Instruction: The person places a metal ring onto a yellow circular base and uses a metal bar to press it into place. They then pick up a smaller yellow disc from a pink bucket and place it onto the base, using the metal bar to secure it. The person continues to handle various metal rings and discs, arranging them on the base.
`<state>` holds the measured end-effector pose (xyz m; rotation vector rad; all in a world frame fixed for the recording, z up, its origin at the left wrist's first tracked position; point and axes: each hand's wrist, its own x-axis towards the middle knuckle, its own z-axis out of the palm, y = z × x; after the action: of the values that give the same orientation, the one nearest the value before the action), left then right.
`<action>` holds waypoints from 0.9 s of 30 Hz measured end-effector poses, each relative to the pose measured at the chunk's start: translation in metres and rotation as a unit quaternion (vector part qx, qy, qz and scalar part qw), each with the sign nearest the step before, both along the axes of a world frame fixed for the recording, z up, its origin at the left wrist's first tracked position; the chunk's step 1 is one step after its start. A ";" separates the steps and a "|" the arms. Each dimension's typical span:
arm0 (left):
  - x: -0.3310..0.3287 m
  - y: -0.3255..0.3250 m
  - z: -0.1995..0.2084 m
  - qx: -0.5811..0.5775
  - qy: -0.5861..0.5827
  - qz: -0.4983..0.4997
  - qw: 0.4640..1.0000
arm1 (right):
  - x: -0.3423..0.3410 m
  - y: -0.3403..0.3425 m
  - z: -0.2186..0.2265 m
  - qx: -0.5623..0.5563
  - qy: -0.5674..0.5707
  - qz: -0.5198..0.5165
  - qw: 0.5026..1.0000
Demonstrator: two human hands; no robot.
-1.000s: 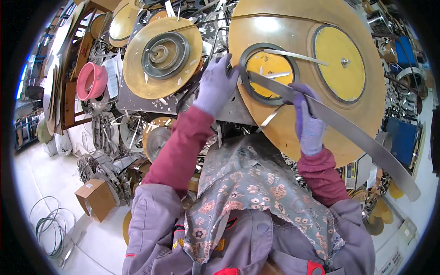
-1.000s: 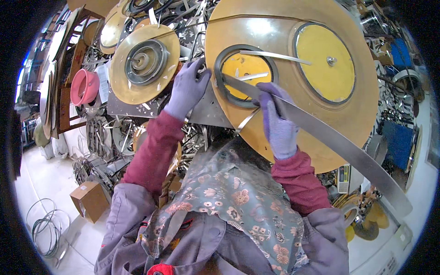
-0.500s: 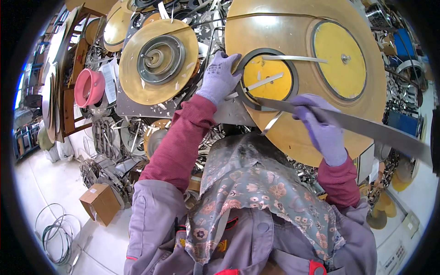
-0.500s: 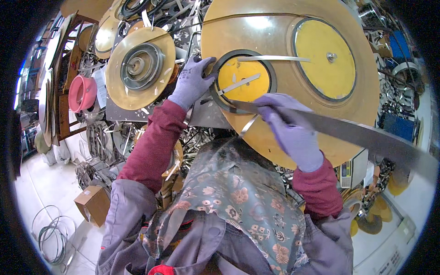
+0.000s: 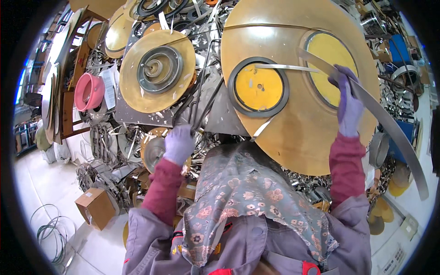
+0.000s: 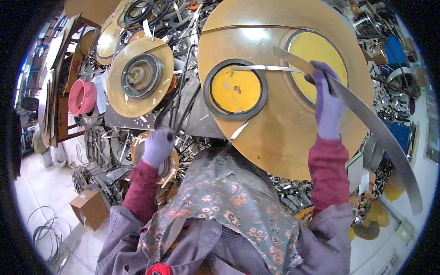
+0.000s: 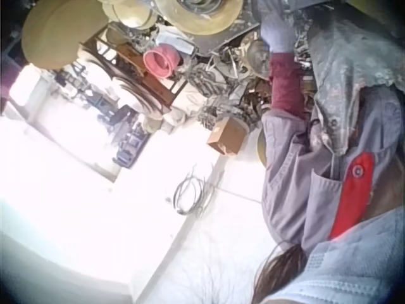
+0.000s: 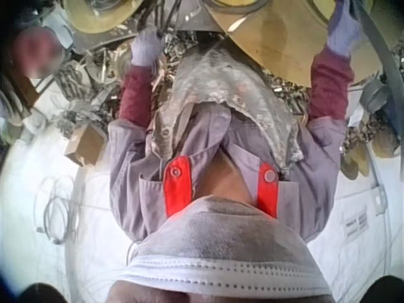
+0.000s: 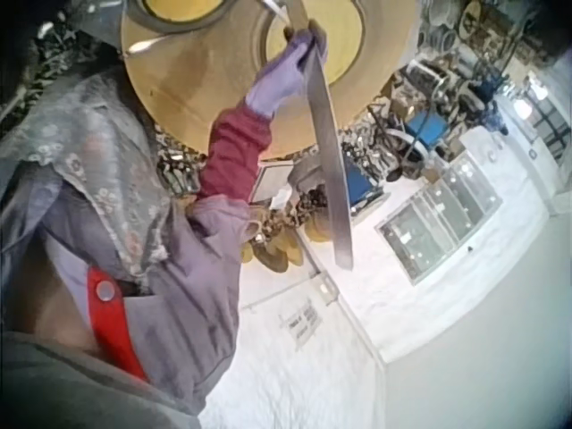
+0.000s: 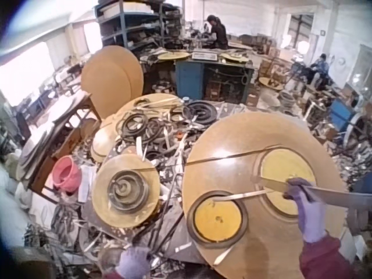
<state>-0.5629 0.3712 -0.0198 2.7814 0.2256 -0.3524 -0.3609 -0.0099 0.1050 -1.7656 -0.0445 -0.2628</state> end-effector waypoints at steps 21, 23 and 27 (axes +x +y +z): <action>0.061 -0.018 -0.026 0.020 -0.082 0.181 0.980 | -0.147 0.047 0.015 0.015 0.265 0.145 0.953; 0.062 -0.006 -0.015 -0.077 -0.044 0.174 0.981 | -0.142 0.041 0.000 0.041 0.252 0.135 0.957; 0.051 0.008 0.020 -0.178 -0.024 0.162 0.970 | -0.106 -0.015 -0.010 0.019 0.215 0.038 0.976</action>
<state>-0.5121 0.3793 0.0004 2.3453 0.5397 -0.2185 -0.4668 -0.0247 0.0953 -1.7448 0.2040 0.1761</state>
